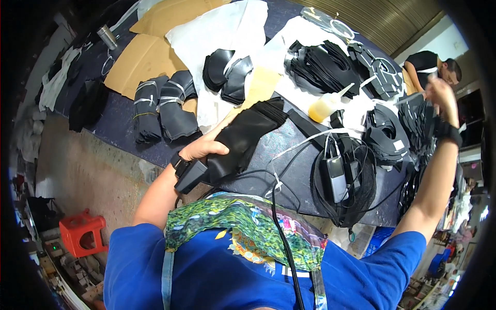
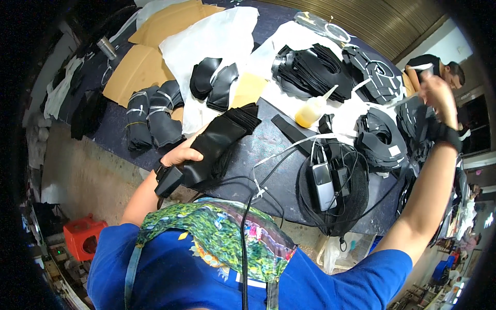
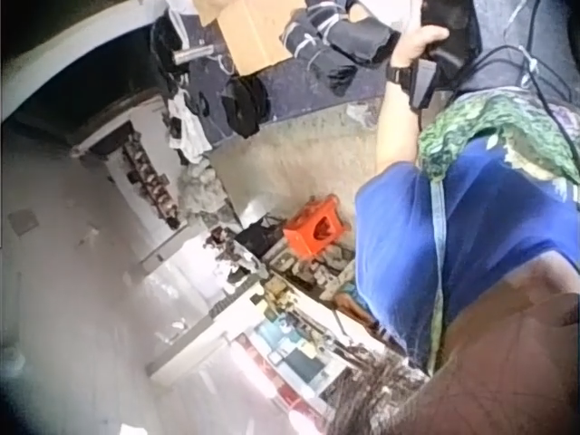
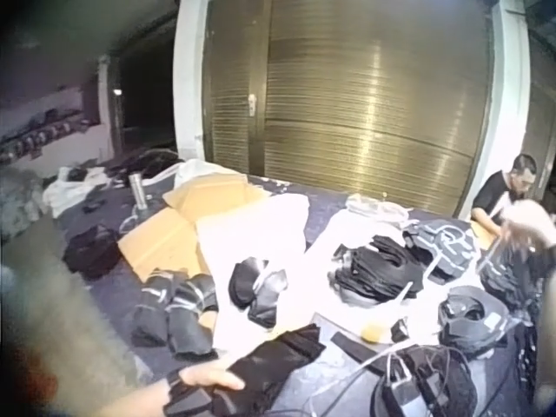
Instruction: The recorder takes shoe components out of a plastic bag and organizes them into bundles on a workbench.
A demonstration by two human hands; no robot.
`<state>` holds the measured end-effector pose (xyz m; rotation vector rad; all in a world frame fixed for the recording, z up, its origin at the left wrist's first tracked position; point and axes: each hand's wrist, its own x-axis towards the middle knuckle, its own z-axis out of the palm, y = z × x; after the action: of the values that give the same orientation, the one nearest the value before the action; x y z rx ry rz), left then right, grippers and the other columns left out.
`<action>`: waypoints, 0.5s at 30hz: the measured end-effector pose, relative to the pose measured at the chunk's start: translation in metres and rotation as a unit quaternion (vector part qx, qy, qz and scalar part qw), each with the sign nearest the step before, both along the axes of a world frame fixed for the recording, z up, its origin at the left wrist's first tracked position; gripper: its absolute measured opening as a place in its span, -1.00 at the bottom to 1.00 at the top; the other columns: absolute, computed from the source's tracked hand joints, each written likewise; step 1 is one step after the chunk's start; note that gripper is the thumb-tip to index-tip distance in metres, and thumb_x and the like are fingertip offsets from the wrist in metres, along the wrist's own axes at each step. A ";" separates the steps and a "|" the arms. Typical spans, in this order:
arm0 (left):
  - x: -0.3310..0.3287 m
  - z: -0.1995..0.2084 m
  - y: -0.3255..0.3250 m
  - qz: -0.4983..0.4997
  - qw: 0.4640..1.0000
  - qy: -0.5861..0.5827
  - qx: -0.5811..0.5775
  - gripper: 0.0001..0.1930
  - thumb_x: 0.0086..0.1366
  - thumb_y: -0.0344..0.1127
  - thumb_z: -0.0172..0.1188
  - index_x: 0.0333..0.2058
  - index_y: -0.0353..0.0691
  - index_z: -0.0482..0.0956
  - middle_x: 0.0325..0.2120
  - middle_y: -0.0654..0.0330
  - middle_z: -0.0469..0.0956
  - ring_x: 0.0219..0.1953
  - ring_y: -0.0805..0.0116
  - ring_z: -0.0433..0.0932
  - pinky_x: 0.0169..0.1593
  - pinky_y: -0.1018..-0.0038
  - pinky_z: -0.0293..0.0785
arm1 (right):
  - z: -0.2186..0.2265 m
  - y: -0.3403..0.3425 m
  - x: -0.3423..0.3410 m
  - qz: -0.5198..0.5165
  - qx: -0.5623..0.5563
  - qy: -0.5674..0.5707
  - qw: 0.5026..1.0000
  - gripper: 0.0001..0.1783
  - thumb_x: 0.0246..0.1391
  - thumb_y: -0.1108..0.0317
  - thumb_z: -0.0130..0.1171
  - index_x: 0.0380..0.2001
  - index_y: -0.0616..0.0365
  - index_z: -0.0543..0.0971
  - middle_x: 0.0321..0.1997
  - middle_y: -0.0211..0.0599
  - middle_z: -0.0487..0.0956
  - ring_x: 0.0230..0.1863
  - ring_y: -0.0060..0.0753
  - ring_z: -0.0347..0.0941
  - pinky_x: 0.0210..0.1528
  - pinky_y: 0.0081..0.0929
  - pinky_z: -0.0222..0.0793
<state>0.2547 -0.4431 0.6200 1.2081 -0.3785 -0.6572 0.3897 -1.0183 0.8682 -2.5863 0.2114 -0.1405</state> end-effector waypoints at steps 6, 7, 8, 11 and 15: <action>-0.013 0.006 -0.014 0.009 0.994 -0.069 0.081 0.00 -0.19 -0.32 0.20 0.17 -0.31 -0.28 0.20 0.03 -0.23 0.24 0.30 -0.28 0.22 0.49 -0.35 | -0.124 0.166 -0.081 0.155 -0.039 0.041 0.986 -0.69 -0.08 0.15 0.06 -0.55 0.22 0.55 -0.65 -0.26 0.50 -0.57 -0.46 0.44 -0.45 -0.54 0.33; -0.012 0.004 -0.015 0.006 0.990 -0.108 0.090 0.02 -0.19 -0.33 0.22 0.17 -0.30 -0.31 0.20 0.02 -0.24 0.24 0.29 -0.28 0.22 0.49 -0.35 | -0.132 0.210 -0.104 0.167 0.071 0.071 0.981 -0.76 -0.08 0.25 0.09 -0.46 0.24 0.52 -0.58 -0.33 0.52 -0.49 -0.52 0.45 -0.36 -0.57 0.34; -0.014 0.003 -0.017 0.006 0.990 -0.107 0.090 0.02 -0.19 -0.33 0.22 0.17 -0.30 -0.31 0.20 0.02 -0.24 0.24 0.29 -0.28 0.22 0.49 -0.35 | -0.145 0.239 -0.123 0.218 0.150 0.062 0.962 -0.76 -0.13 0.36 0.14 -0.34 0.21 0.48 -0.44 -0.32 0.52 -0.36 -0.51 0.44 -0.24 -0.56 0.33; -0.018 0.006 -0.027 0.034 0.994 -0.079 0.060 0.07 -0.24 -0.23 0.28 0.17 -0.32 -0.28 0.19 0.09 -0.21 0.24 0.35 -0.26 0.22 0.48 -0.36 | -0.177 0.286 -0.157 0.255 0.259 -0.094 0.927 -0.56 -0.25 0.35 0.23 -0.22 0.25 0.41 -0.23 -0.25 0.46 -0.15 -0.40 0.37 -0.05 -0.49 0.23; -0.020 0.006 -0.030 0.038 0.995 -0.074 0.060 0.06 -0.21 -0.35 0.24 0.17 -0.29 -0.34 0.19 0.05 -0.22 0.24 0.30 -0.22 0.22 0.44 -0.32 | -0.179 0.308 -0.169 0.264 0.202 -0.212 0.919 -0.39 -0.37 0.25 0.31 -0.16 0.21 0.37 -0.12 -0.21 0.38 -0.04 -0.22 0.26 0.00 -0.42 0.16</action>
<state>0.2344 -0.4733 0.6256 1.3840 -0.4196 -0.5327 0.2207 -0.7106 0.6891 -2.0505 -0.5564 -0.4027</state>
